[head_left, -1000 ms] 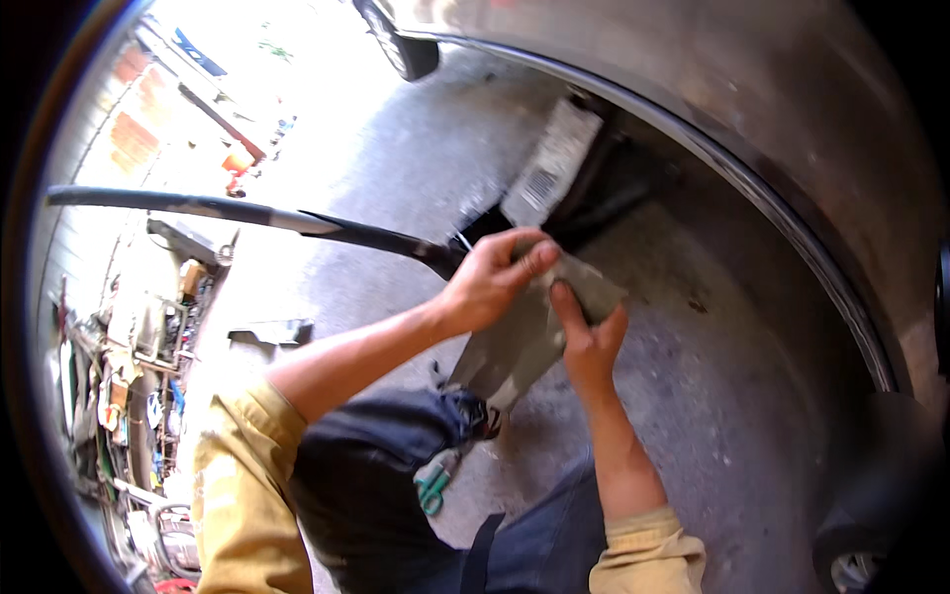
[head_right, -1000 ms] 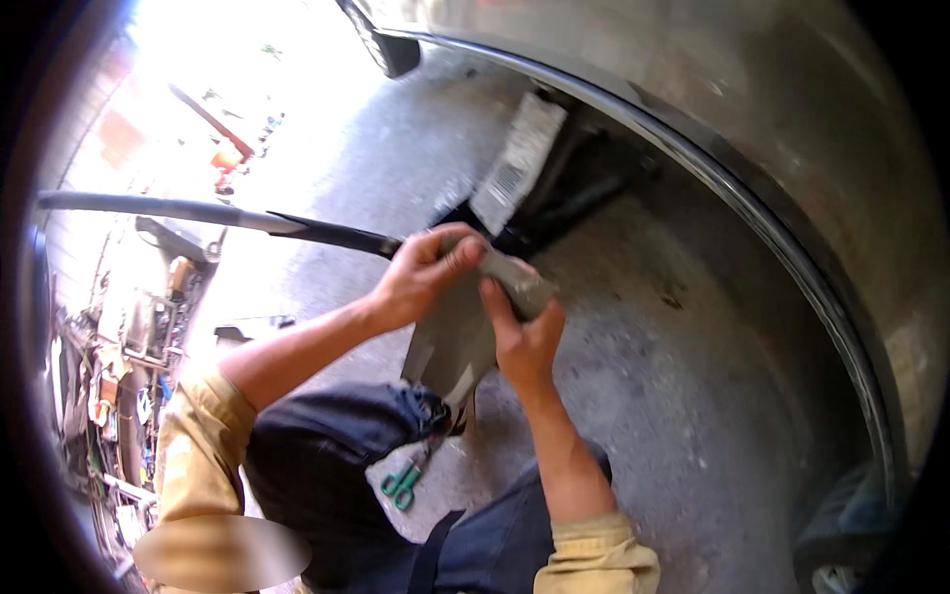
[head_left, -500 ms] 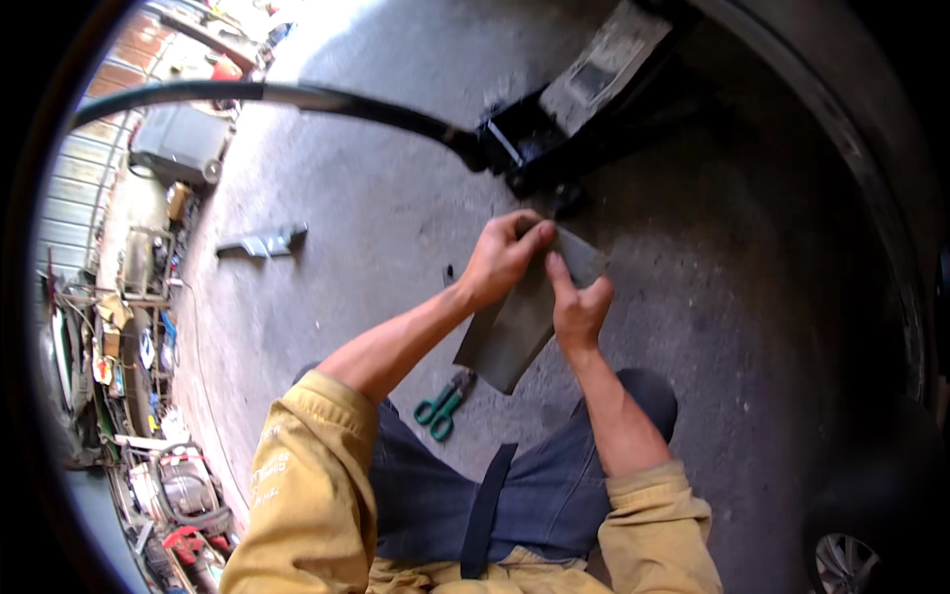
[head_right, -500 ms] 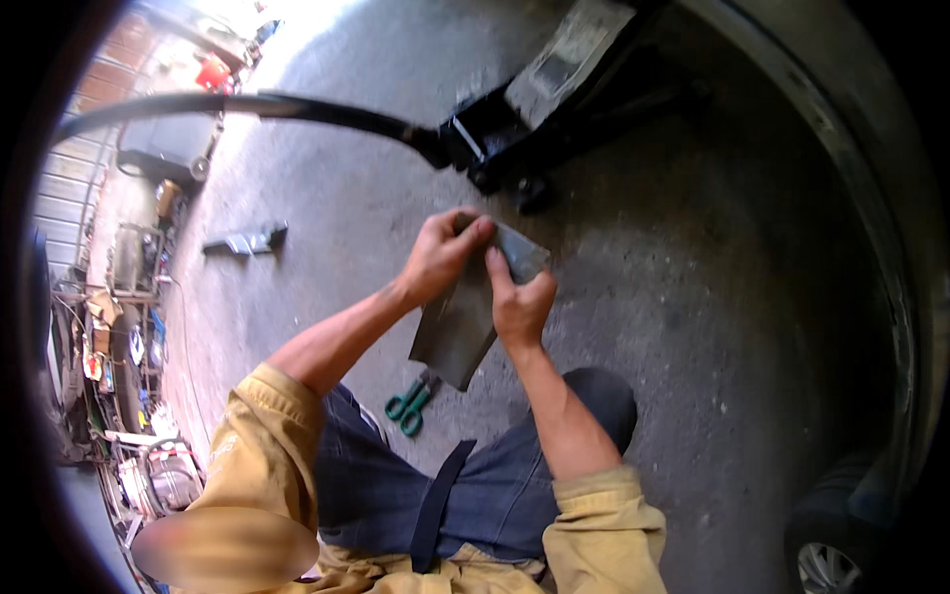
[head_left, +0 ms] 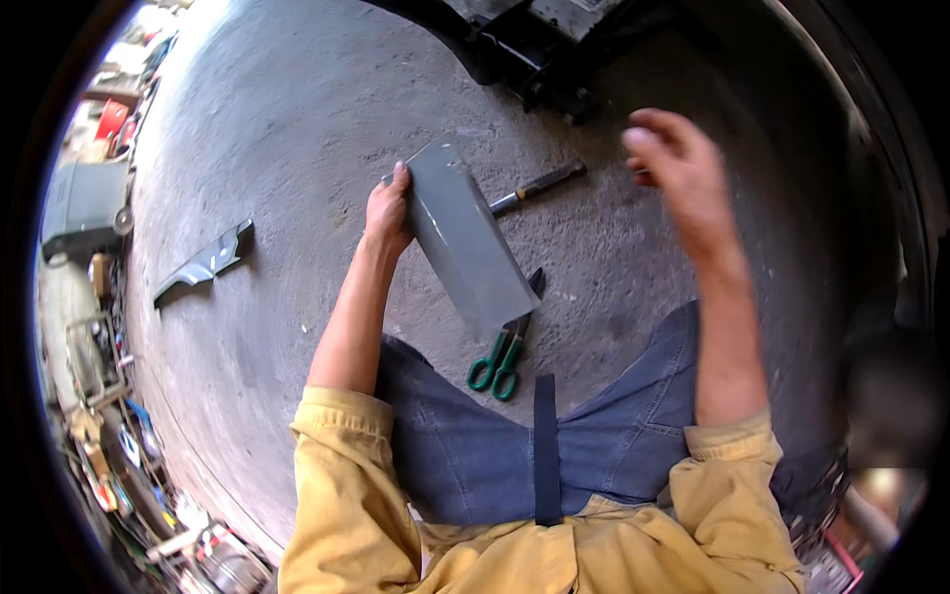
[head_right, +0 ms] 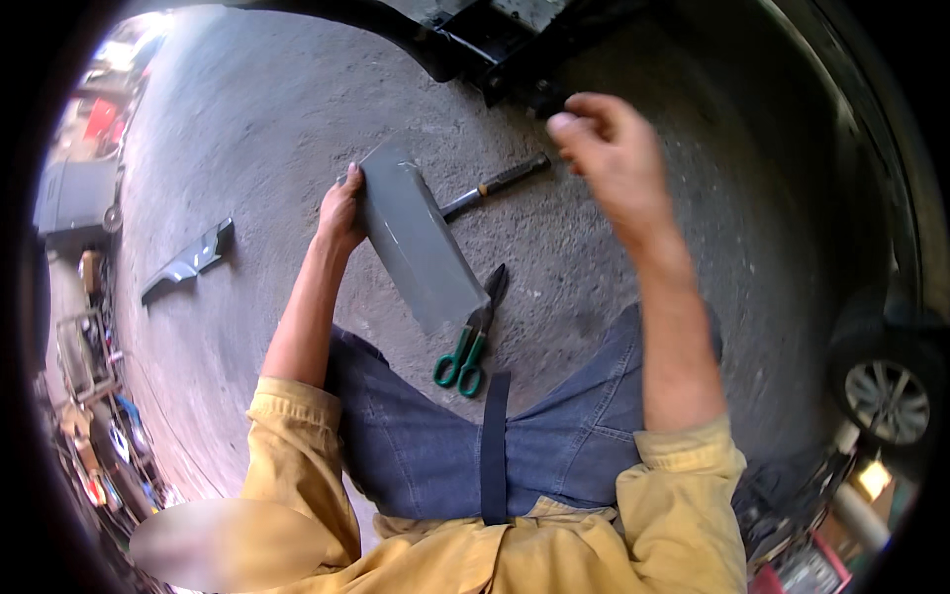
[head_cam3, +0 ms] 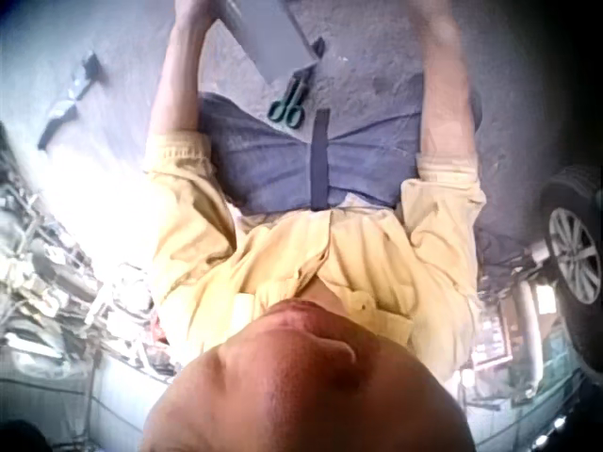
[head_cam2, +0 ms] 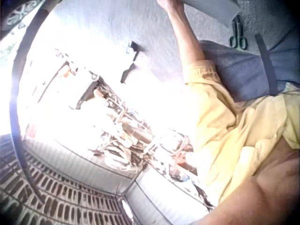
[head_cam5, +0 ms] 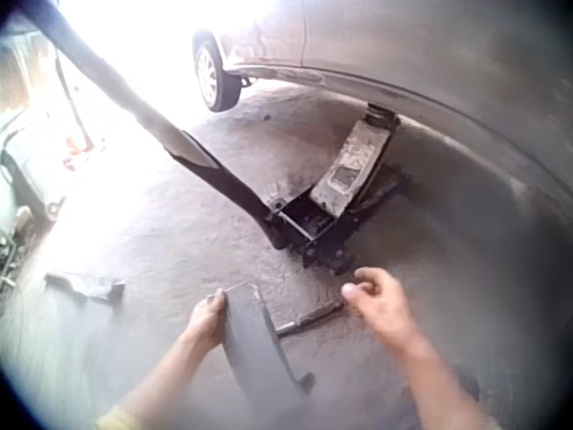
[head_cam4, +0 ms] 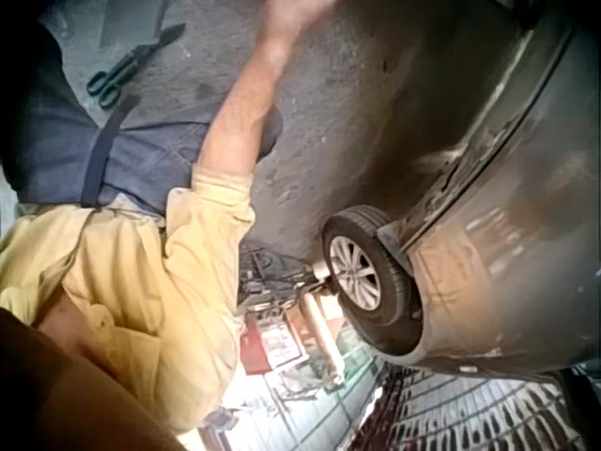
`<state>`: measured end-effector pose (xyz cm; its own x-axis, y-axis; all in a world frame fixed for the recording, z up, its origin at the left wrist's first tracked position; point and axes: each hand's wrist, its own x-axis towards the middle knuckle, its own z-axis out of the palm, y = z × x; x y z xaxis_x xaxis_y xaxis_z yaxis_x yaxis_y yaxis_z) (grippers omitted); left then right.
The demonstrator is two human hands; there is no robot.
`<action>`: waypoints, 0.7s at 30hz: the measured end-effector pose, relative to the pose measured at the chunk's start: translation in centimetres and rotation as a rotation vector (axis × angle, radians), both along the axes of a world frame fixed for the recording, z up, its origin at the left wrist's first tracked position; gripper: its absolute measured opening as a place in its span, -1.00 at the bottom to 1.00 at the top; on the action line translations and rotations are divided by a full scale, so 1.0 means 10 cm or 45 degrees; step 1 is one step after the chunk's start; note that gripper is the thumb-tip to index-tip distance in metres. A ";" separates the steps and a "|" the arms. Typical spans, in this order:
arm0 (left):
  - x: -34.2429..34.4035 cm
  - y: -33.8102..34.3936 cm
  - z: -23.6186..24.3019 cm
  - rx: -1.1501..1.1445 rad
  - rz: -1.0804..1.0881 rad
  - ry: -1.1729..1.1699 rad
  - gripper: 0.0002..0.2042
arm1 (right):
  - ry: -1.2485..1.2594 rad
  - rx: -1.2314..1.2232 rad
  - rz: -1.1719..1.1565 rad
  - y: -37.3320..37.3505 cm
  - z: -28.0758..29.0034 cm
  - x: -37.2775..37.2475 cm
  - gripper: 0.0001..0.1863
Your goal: The person uses a hammer to shape a rectangular metal sheet on the floor, then fits it against the car's wheel arch. They use tin snips to trim the sheet and continue shaping it with the hammer to match the vehicle's contour.
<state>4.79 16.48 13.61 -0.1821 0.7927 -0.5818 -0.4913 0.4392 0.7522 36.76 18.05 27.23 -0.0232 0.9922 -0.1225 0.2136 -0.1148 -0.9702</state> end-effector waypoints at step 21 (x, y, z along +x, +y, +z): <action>-1.64 -0.26 -1.58 -0.552 -0.568 1.072 -0.66 | 0.140 -0.713 -0.497 -3.14 -1.46 0.75 -0.79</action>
